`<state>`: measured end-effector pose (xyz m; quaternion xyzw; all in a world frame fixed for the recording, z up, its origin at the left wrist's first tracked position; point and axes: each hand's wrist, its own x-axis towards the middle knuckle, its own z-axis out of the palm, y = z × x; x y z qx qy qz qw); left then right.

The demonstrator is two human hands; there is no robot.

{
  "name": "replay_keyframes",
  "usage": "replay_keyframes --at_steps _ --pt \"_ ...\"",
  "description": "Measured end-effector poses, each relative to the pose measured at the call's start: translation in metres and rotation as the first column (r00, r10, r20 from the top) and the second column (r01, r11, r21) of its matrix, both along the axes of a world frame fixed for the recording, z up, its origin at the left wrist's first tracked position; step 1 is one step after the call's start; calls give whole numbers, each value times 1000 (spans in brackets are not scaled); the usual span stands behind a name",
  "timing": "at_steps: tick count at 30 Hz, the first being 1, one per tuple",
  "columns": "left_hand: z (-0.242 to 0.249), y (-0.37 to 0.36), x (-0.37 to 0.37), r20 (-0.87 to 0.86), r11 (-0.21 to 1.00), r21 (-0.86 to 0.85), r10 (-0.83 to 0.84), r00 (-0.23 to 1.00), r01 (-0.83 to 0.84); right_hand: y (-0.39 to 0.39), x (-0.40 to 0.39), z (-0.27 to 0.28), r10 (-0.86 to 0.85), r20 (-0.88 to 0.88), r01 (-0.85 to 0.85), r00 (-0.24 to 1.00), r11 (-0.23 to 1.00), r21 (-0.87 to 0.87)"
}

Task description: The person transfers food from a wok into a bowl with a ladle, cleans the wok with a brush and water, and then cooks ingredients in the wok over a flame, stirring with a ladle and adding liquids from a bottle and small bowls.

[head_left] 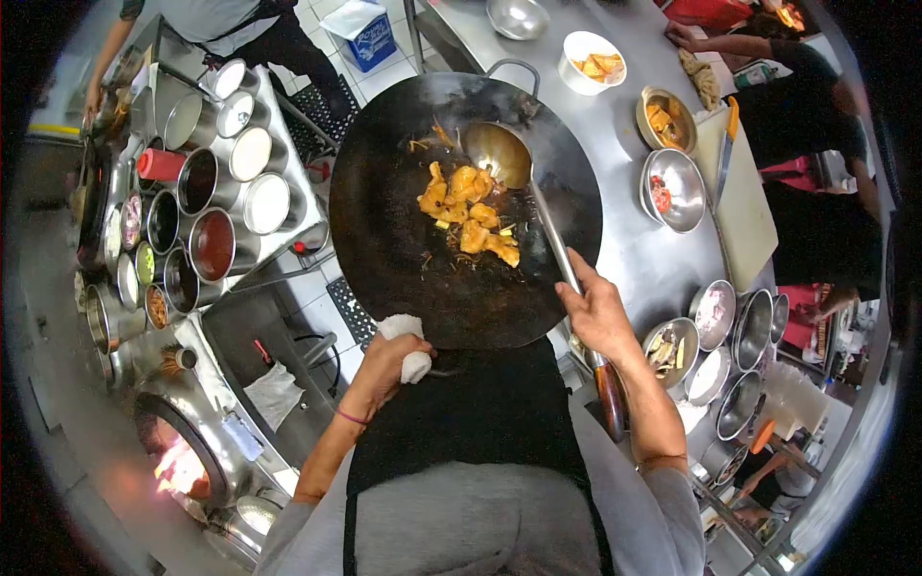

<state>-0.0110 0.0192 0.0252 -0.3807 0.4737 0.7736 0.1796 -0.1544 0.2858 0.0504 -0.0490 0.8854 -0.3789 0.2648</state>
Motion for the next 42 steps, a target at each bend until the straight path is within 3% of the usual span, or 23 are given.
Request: replay_keyframes --at_steps 2,3,4,6,11,15,20,23,27,30,32,34,37,42 --pt "5 1 0 4 1000 -22 -10 1000 10 -4 6 -8 -14 130 32 991 991 -133" --pt "3 -1 1 5 1000 -25 -5 1000 5 -12 3 11 -39 371 107 928 980 -166" --pt "0 -3 3 16 999 -5 -36 999 36 -13 4 14 -31 370 101 928 980 -171" --pt "-2 -5 4 28 998 12 -64 998 64 -14 6 16 24 544 222 838 897 -382" --pt "-7 -5 8 -22 997 66 -29 999 31 -19 12 20 119 718 355 686 806 -473" --pt "-4 -5 5 22 998 62 -18 1000 16 -18 9 11 262 867 534 425 701 -473" --pt "-6 -4 8 -4 998 26 -51 999 52 -30 28 15 237 783 388 575 764 -516" --pt "-7 -4 9 -10 999 44 -26 1000 27 -12 20 6 293 857 519 424 697 -495" --pt "-8 -6 9 -6 999 41 -31 1000 31 -12 24 8 253 894 591 368 679 -436" --pt "-9 -7 7 16 997 77 -3 1000 1 -9 29 12 238 877 519 417 730 -445" --pt "-8 -7 8 43 995 93 42 998 -45 -10 41 23 194 713 207 674 876 -435" --pt "-3 -6 6 48 993 104 46 998 -51 -1 43 21 180 681 176 710 891 -419" --pt "-3 -4 6 62 991 108 66 996 -72 15 37 16 186 913 562 363 738 -374" --pt "-4 -7 8 64 992 110 56 996 -63 23 36 12 271 911 665 312 622 -413"
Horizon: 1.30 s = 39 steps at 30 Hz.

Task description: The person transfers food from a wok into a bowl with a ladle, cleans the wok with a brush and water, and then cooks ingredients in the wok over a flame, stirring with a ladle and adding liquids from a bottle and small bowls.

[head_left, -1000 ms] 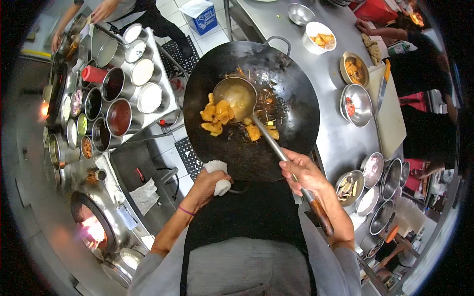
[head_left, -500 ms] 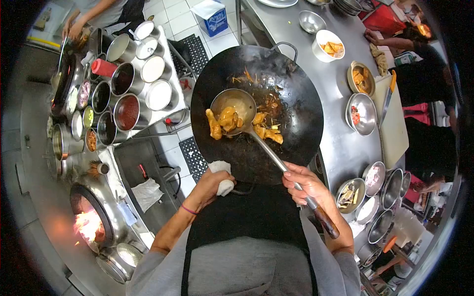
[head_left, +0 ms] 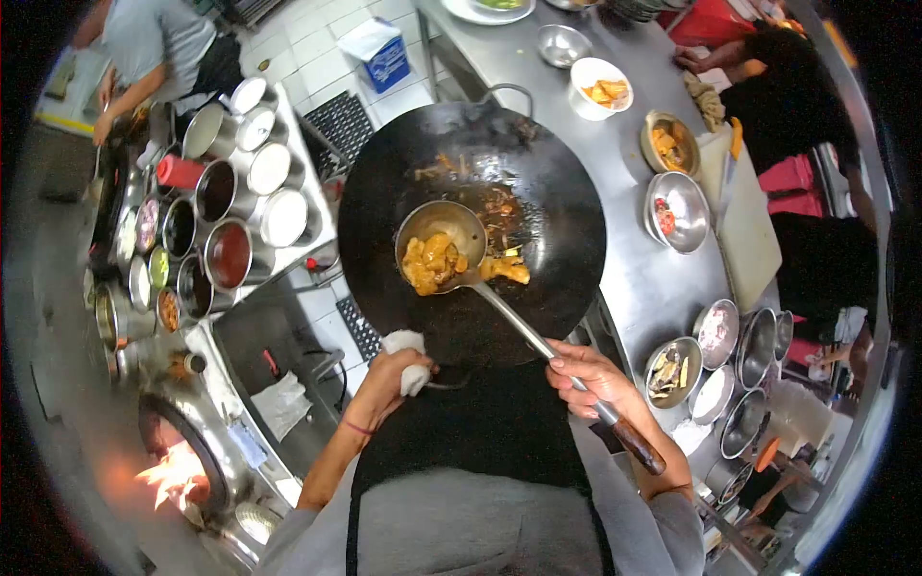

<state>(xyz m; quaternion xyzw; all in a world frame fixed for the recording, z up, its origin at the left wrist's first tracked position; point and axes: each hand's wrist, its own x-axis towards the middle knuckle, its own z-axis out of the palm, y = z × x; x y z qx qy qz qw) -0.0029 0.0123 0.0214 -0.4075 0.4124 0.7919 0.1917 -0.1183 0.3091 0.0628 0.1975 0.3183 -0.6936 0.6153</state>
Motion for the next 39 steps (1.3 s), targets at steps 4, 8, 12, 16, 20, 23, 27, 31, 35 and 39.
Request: replay_keyframes --at_steps 4,8,12,16,20,23,27,31,35,39 --pt "-9 0 6 -68 998 -45 40 997 -43 12 -18 18 -172 -74 171 982 985 -21" --pt "-13 -2 9 -61 999 -45 15 998 -18 24 -62 31 -284 -435 343 854 938 60" --pt "-15 -1 8 -75 996 -73 38 996 -43 22 -127 24 -173 -781 505 600 839 202" --pt "-15 2 9 -77 996 -50 72 994 -76 15 -188 -13 -59 -896 608 439 754 248" --pt "-9 7 7 -112 993 -55 99 989 -106 24 -222 -45 157 -896 539 416 751 382" --pt "-8 10 8 -101 991 -71 110 989 -118 20 -223 -55 180 -908 645 380 652 399" --pt "-2 10 4 -85 991 -100 82 993 -91 34 -231 -63 259 -904 617 340 664 423" --pt "-5 10 4 -75 990 -119 73 995 -81 34 -230 -61 602 -787 691 132 513 509" --pt "-17 8 5 -77 989 -105 97 992 -105 24 -220 -43 754 -656 778 39 389 493" --pt "-9 7 1 -41 991 -96 93 995 -97 42 -221 -72 682 -727 786 -83 493 373"
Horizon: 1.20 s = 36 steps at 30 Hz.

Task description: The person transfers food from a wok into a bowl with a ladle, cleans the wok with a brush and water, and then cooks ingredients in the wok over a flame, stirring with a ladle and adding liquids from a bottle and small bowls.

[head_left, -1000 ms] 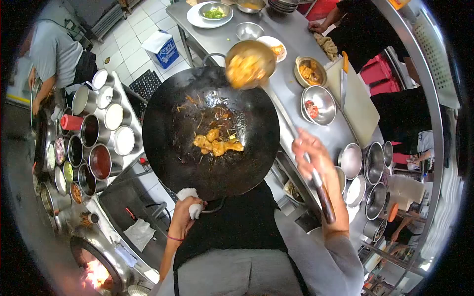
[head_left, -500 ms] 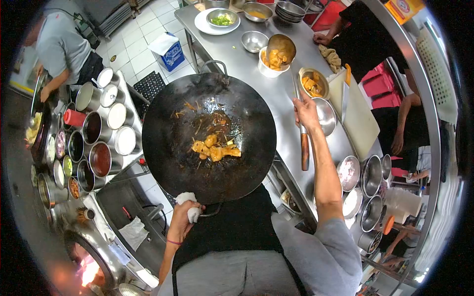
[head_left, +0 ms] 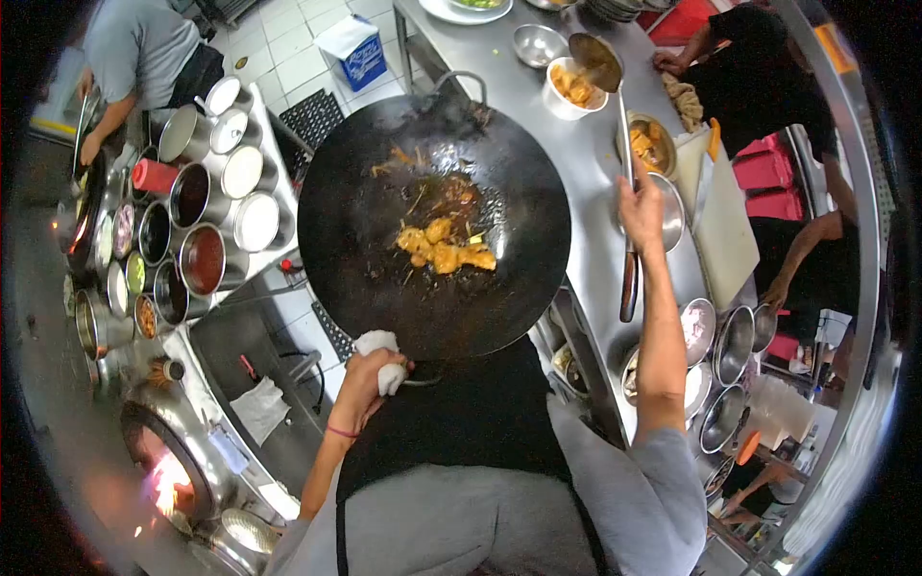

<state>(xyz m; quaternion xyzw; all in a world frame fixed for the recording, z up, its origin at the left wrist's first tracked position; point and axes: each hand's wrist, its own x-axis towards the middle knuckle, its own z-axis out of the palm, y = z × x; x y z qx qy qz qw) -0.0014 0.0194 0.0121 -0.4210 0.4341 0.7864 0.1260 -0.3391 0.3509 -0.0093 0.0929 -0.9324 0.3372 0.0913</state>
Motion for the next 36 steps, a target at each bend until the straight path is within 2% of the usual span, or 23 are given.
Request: replay_keyframes --at_steps 2,3,5,7,8,9,11,13,18,20,21,23,24,28,30,31,33,34,35,36 --pt "-5 -3 1 9 1000 27 1 1000 -1 -16 26 37 -113 221 108 969 994 32" --pt "-2 -3 -2 -9 1000 31 2 1000 -2 -17 37 44 -97 228 91 969 995 37" --pt "5 -2 -2 -12 999 38 11 1000 -10 -14 65 50 -40 236 93 971 972 -218" --pt "14 -4 -5 -23 997 -20 -76 997 76 11 90 47 131 285 -75 950 977 -198" --pt "19 -3 -9 2 998 -13 -59 998 59 -18 116 98 122 564 89 816 939 -333" --pt "21 -3 -8 8 998 -12 -57 998 57 -17 129 97 161 602 78 782 933 -352" --pt "22 -2 -10 -12 999 -14 -35 999 35 -25 148 109 181 753 56 632 959 -278" --pt "22 -3 -10 -27 999 -8 -49 998 49 -37 161 114 256 819 30 513 948 -315" --pt "16 -4 -8 -57 998 4 -62 996 62 -58 180 98 255 843 -35 474 962 -271" --pt "15 -6 -7 -79 997 12 -71 994 72 -57 187 76 284 719 -261 634 954 -148" --pt "14 -7 -6 -79 997 12 -71 994 72 -62 189 79 284 719 -260 634 954 -148" --pt "14 -8 -4 -55 995 -9 -102 993 101 -70 191 90 234 796 -183 558 970 -157" --pt "13 -8 -4 -53 995 -9 -101 993 101 -66 193 82 265 744 -255 614 958 -132" --pt "13 -10 0 -78 991 -3 -130 988 131 -67 207 85 306 738 -219 601 952 -215" --pt "12 -12 1 -86 989 -17 -145 986 144 -72 210 101 302 894 -34 332 951 -308" --pt "11 -12 1 -79 989 -17 -149 986 148 -72 214 101 310 892 -38 329 948 -315" --pt "9 -12 1 -71 989 -26 -148 986 147 -72 219 102 443 869 95 221 877 -471" --pt "9 -12 1 -69 987 -34 -156 985 154 -70 217 102 485 866 184 118 847 -499" --pt "9 -12 1 -68 986 -42 -164 984 162 -72 217 100 493 862 182 117 843 -507" --pt "7 -11 2 -70 991 -28 -135 988 134 -74 219 99 533 843 251 72 808 -533"
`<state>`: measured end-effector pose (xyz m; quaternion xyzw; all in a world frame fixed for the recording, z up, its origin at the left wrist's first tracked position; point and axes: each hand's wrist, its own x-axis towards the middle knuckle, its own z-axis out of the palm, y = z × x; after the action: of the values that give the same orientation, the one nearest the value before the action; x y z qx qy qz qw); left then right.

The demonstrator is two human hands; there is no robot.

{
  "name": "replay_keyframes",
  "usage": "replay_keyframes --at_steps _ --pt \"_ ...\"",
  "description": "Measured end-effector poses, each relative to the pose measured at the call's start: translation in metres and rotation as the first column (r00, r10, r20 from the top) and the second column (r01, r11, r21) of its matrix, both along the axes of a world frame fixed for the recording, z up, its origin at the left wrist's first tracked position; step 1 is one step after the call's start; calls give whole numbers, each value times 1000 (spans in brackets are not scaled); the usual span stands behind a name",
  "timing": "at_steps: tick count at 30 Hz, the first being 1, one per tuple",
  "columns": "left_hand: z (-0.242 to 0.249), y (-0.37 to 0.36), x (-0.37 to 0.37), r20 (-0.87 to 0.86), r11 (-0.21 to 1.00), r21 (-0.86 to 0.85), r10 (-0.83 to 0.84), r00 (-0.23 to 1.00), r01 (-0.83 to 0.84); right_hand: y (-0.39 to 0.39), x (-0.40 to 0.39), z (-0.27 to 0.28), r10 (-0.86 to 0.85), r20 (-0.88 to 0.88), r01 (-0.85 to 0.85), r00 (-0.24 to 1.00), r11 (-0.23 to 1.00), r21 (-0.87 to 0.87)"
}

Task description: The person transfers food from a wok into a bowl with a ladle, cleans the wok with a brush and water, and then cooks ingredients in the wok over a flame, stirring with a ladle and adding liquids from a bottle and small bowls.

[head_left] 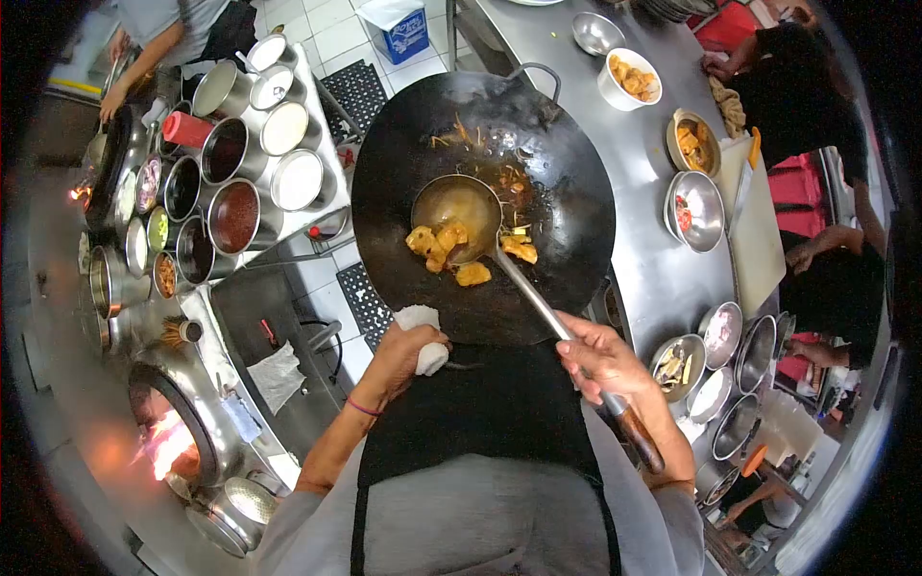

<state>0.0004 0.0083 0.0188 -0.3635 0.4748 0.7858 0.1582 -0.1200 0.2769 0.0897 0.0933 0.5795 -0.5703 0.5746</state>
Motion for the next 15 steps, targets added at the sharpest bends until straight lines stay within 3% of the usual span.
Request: replay_keyframes --at_steps 3,6,9,15 --pt "-1 -4 -1 -2 999 -12 -48 999 48 1 5 -6 -25 113 37 993 994 -106" --pt "4 -2 -3 58 999 33 1 998 -3 9 3 -11 -95 434 219 896 945 -245" --pt "6 0 -2 87 997 55 55 995 -60 9 7 -19 -186 477 331 859 912 -240" --pt "-8 1 1 62 988 109 103 993 -110 27 -16 -4 -328 379 457 865 826 -329"
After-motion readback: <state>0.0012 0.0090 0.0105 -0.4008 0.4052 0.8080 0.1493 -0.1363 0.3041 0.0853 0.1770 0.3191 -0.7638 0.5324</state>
